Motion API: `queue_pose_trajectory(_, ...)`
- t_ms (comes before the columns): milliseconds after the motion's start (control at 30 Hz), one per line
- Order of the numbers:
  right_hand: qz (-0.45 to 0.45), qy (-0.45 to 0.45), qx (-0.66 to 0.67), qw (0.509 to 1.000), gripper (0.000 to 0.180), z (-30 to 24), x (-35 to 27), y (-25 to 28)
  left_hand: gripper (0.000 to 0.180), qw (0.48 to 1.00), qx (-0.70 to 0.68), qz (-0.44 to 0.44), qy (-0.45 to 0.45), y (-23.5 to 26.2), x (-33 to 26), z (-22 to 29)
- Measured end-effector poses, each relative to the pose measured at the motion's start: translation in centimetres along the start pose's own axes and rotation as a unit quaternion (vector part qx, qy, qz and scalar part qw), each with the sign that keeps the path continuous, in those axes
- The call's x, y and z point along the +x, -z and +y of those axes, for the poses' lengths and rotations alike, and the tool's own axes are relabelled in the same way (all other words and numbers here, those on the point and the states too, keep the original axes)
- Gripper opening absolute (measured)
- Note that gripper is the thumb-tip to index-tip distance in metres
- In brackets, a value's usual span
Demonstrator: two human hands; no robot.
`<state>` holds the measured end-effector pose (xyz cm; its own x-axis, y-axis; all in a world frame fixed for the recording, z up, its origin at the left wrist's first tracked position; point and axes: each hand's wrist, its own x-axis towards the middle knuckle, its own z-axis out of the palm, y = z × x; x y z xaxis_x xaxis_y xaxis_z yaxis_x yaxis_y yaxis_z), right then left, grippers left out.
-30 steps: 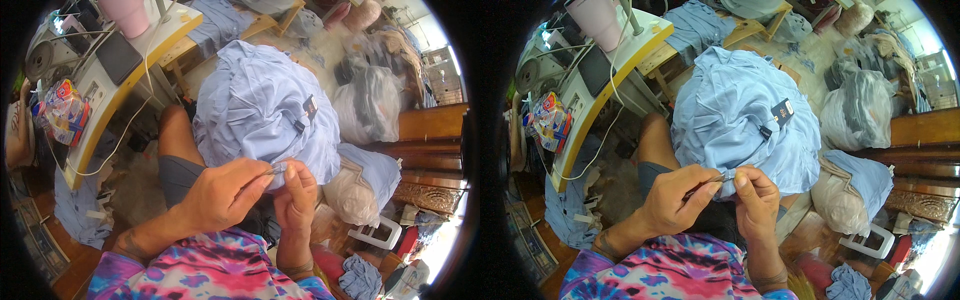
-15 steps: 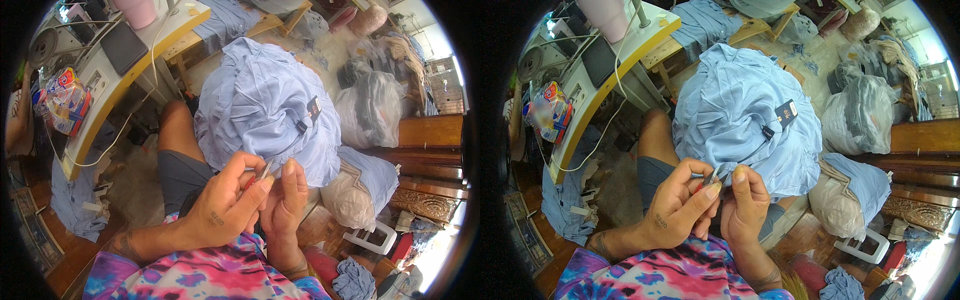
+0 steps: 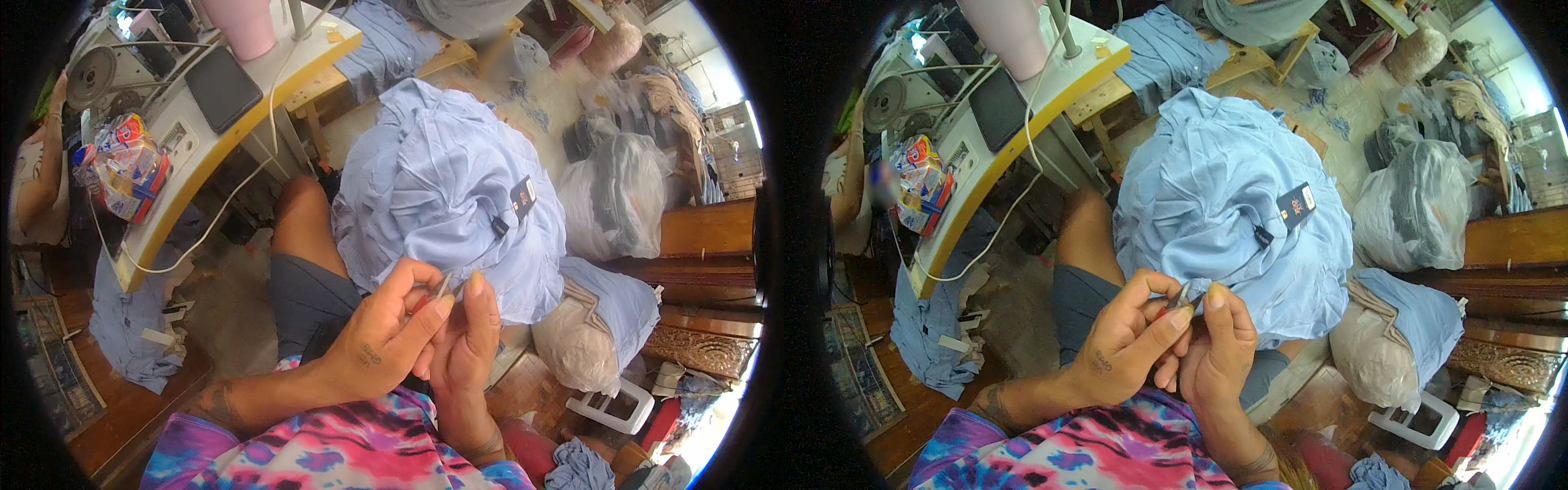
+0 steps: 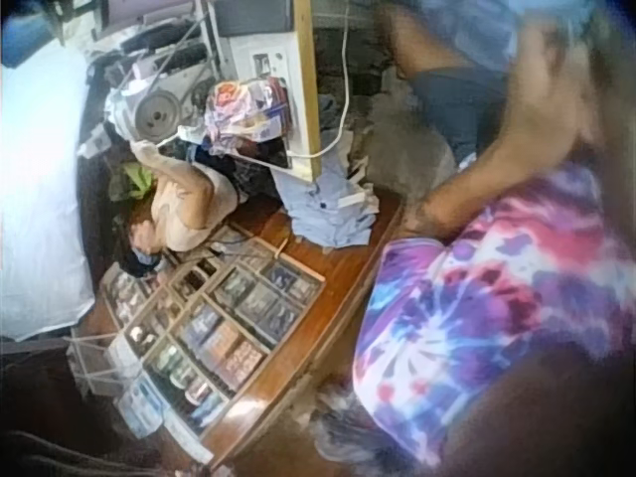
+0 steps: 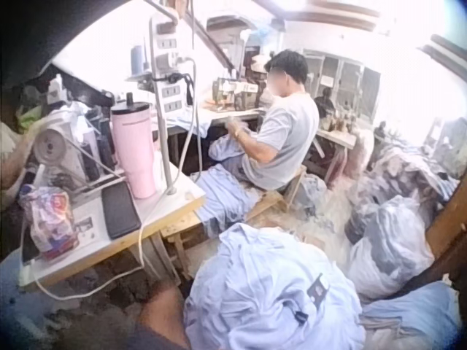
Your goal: The person uses small shears to trim loose threads from a light blue button-down shirt.
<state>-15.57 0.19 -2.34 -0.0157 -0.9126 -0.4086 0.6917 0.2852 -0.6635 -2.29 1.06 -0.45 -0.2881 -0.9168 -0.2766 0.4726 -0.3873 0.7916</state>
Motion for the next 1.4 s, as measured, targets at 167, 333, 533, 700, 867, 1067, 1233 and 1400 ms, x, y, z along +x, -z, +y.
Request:
queue_pose_trajectory(167,0.096,0.038,-0.023,0.994,0.025,0.6,0.2,-1.6,0.023,1.0,0.021,0.003,0.01,-0.1,0.2,-0.1)
queue_pose_trajectory(333,-0.021,0.002,-0.01,1.0,0.029,0.4,0.6,-0.5,0.022,1.0,-0.008,-0.001,-0.018,0.1,0.8,-0.8)
queue_pose_trajectory(533,0.093,0.034,0.055,0.994,0.023,1.2,1.4,-1.4,0.027,0.979,0.192,0.028,-0.064,0.6,2.0,-2.1)
queue_pose_trajectory(700,0.067,-0.016,-0.009,0.998,0.032,1.2,1.8,1.5,0.031,0.967,0.24,0.014,-0.088,1.1,2.8,-2.6)
queue_pose_trajectory(867,0.057,-0.004,0.0,0.998,0.03,0.8,1.6,1.1,0.023,0.993,0.107,-0.001,-0.049,0.3,2.8,-2.8)
queue_pose_trajectory(1067,0.054,0.085,0.035,0.994,0.023,1.7,2.4,-0.1,0.02,0.988,0.06,0.055,-0.128,-1.2,3.4,-4.5)
queue_pose_trajectory(1233,0.03,0.126,0.01,0.992,0.022,1.6,2.9,0.2,0.02,0.983,0.102,0.083,-0.127,-1.5,3.6,-4.4)
queue_pose_trajectory(1400,0.083,0.211,0.027,0.974,0.025,1.8,3.2,-1.2,0.022,0.967,0.163,0.143,-0.13,-1.1,4.0,-4.7)
